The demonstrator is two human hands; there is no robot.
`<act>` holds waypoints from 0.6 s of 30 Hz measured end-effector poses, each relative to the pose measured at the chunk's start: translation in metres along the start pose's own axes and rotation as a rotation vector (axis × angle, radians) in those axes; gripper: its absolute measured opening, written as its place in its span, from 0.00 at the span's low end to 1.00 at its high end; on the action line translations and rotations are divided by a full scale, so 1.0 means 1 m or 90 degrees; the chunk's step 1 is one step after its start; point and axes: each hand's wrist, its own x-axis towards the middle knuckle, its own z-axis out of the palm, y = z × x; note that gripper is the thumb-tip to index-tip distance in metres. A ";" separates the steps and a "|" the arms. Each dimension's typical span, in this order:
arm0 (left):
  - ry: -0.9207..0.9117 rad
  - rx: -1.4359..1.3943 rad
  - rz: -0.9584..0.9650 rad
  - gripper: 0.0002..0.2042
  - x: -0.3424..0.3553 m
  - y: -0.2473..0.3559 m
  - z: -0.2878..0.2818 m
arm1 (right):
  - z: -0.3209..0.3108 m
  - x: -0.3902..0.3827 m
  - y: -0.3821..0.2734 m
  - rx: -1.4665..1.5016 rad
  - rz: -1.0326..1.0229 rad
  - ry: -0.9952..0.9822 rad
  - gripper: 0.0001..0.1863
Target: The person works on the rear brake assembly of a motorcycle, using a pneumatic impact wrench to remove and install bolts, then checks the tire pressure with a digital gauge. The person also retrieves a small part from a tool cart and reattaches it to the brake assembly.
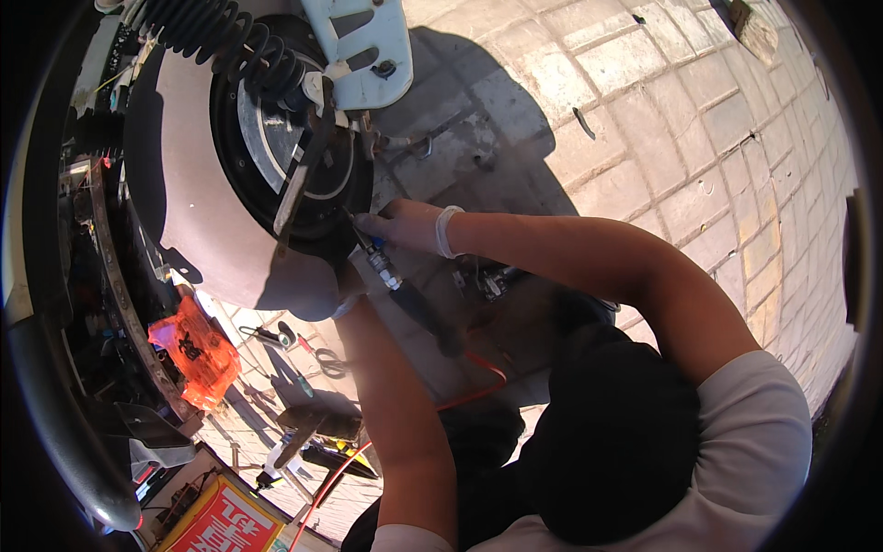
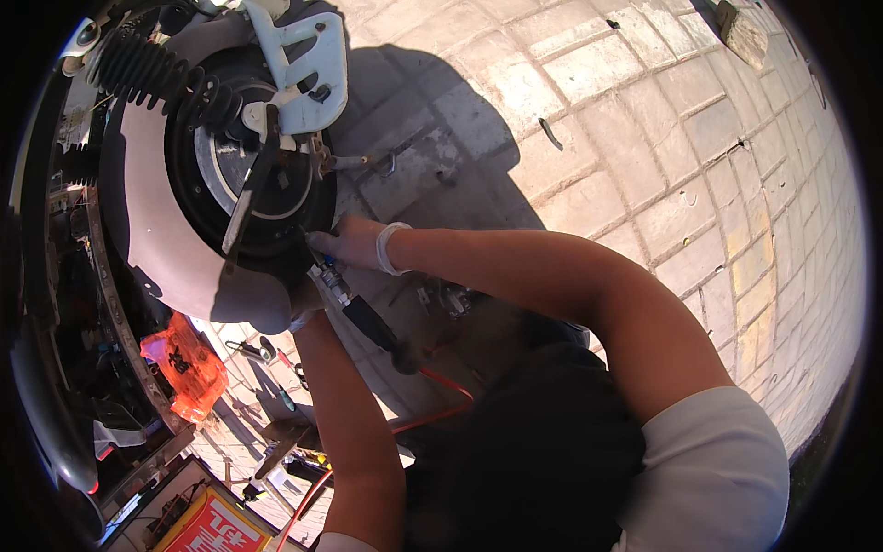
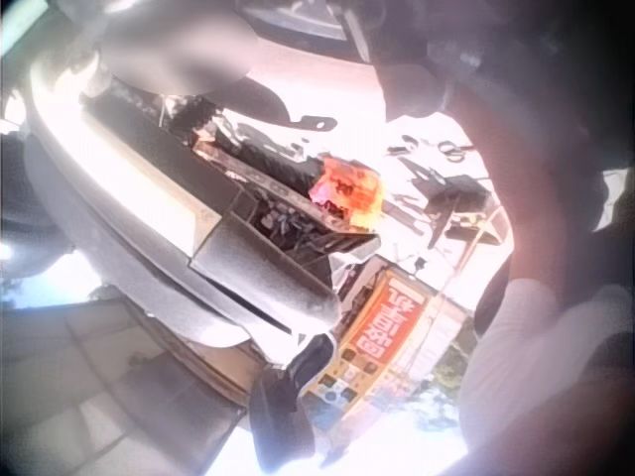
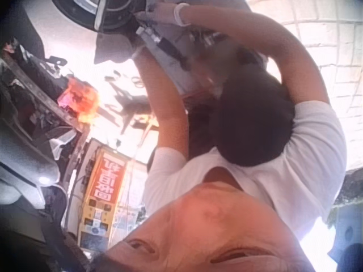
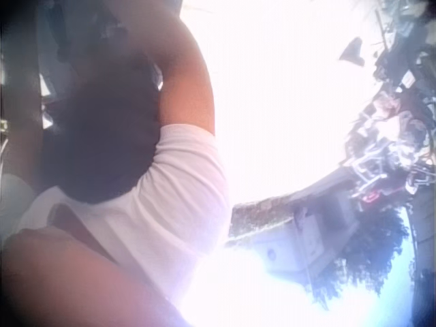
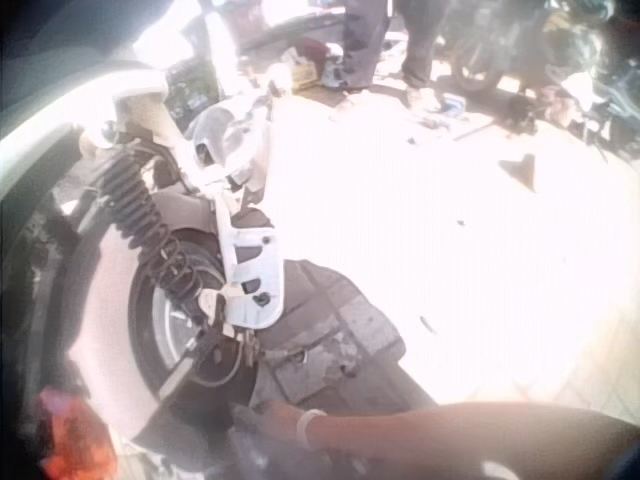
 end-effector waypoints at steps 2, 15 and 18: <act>-0.003 0.025 0.014 0.20 0.003 -0.002 0.010 | 0.001 -0.006 -0.004 0.015 0.015 -0.014 0.33; 0.001 0.102 0.049 0.21 0.017 -0.010 0.030 | -0.006 -0.003 0.001 0.057 0.034 -0.084 0.33; -0.002 0.109 0.057 0.22 0.018 -0.009 0.033 | -0.004 0.005 0.012 0.085 0.041 -0.092 0.35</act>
